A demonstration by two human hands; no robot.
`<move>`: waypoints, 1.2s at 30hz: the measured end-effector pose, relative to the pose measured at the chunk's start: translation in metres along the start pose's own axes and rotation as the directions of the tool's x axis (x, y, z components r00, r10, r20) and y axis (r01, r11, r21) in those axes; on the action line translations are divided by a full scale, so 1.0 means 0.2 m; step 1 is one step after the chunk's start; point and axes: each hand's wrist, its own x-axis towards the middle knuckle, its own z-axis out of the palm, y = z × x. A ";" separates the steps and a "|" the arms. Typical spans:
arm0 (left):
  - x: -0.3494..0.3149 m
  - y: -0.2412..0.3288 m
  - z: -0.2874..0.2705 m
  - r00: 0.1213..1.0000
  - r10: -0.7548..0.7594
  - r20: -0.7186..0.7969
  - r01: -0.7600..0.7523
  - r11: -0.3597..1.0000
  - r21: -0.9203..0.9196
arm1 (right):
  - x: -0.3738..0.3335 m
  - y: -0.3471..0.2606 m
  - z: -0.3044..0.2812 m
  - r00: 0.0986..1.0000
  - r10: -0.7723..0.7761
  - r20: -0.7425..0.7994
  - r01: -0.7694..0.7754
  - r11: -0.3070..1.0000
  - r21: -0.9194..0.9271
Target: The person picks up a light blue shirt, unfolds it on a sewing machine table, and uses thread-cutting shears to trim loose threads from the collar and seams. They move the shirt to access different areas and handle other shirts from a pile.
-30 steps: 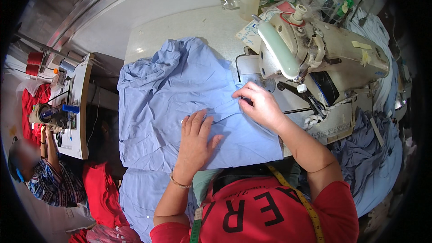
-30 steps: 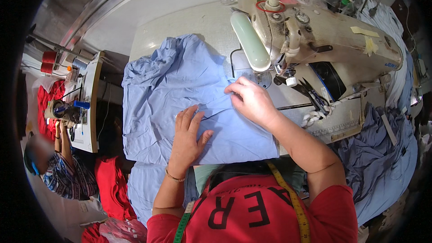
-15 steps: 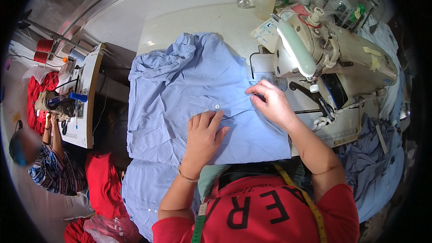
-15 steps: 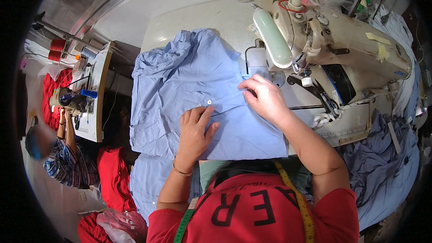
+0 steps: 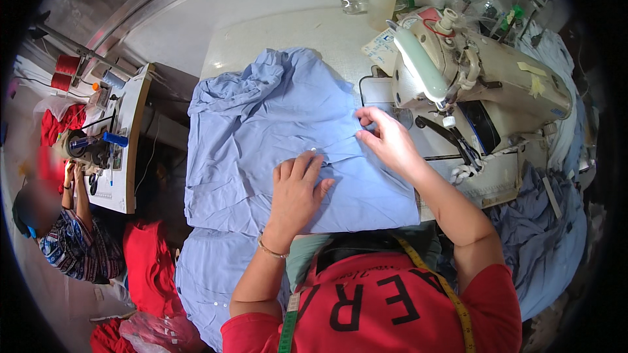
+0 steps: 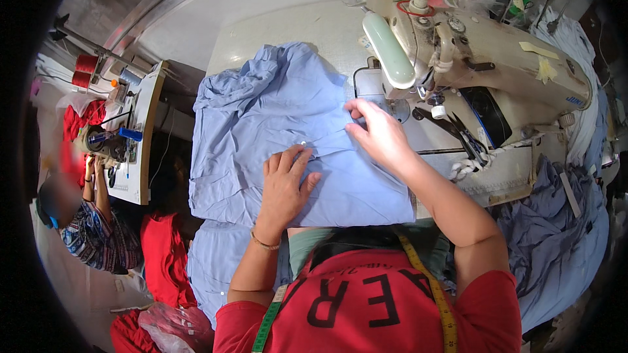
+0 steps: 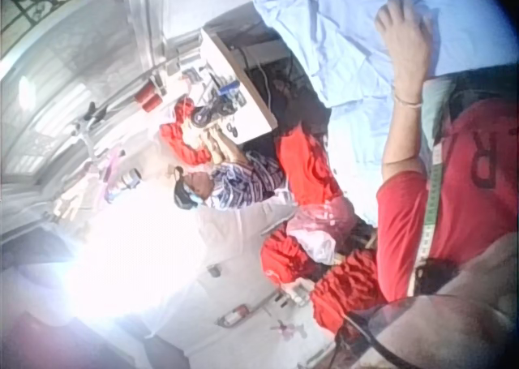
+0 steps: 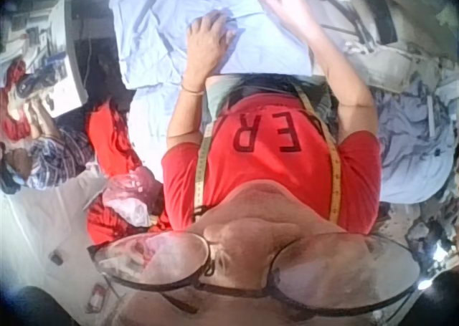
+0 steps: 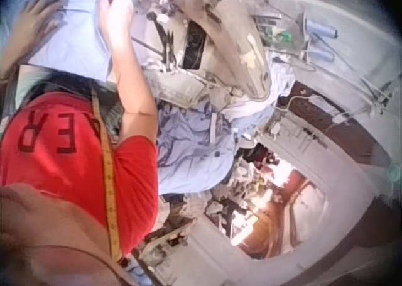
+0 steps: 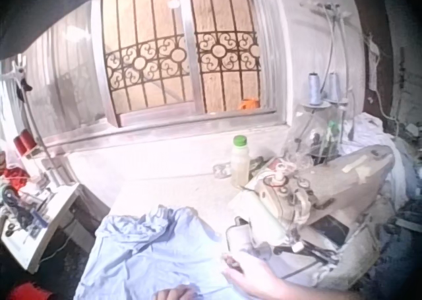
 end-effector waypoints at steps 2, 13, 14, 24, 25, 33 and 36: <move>0.00 0.00 0.01 1.000 0.003 -0.007 -0.003 1.000 0.001 | 0.03 -0.02 0.00 0.994 0.103 0.047 -0.103 0.995 0.000; -0.16 -0.05 -0.17 0.980 -0.156 -0.120 0.147 0.986 -0.080 | 0.01 0.00 0.11 0.993 -0.058 -0.106 0.051 0.996 -0.072; -0.21 -0.06 -0.19 0.978 -0.175 -0.117 0.168 0.983 -0.073 | 0.01 0.01 0.12 0.989 -0.076 -0.126 0.068 0.996 -0.065; -0.43 -0.09 -0.21 0.854 -0.461 -0.240 0.497 0.860 0.117 | 0.12 0.12 0.15 0.995 0.010 -0.098 0.028 0.927 0.373; -0.43 -0.15 -0.22 0.866 -0.414 -0.279 0.472 0.862 0.184 | 0.14 0.07 0.17 0.999 0.007 -0.048 0.012 0.921 0.390; -0.19 -0.34 -0.11 0.940 -0.317 -0.128 0.316 0.948 -0.031 | 0.14 0.08 0.19 0.991 0.017 0.135 -0.069 0.917 0.392; 0.10 -0.43 -0.07 0.880 -0.456 -0.129 0.372 0.834 -0.407 | 0.26 0.11 0.23 0.998 -0.020 0.066 -0.014 0.880 0.476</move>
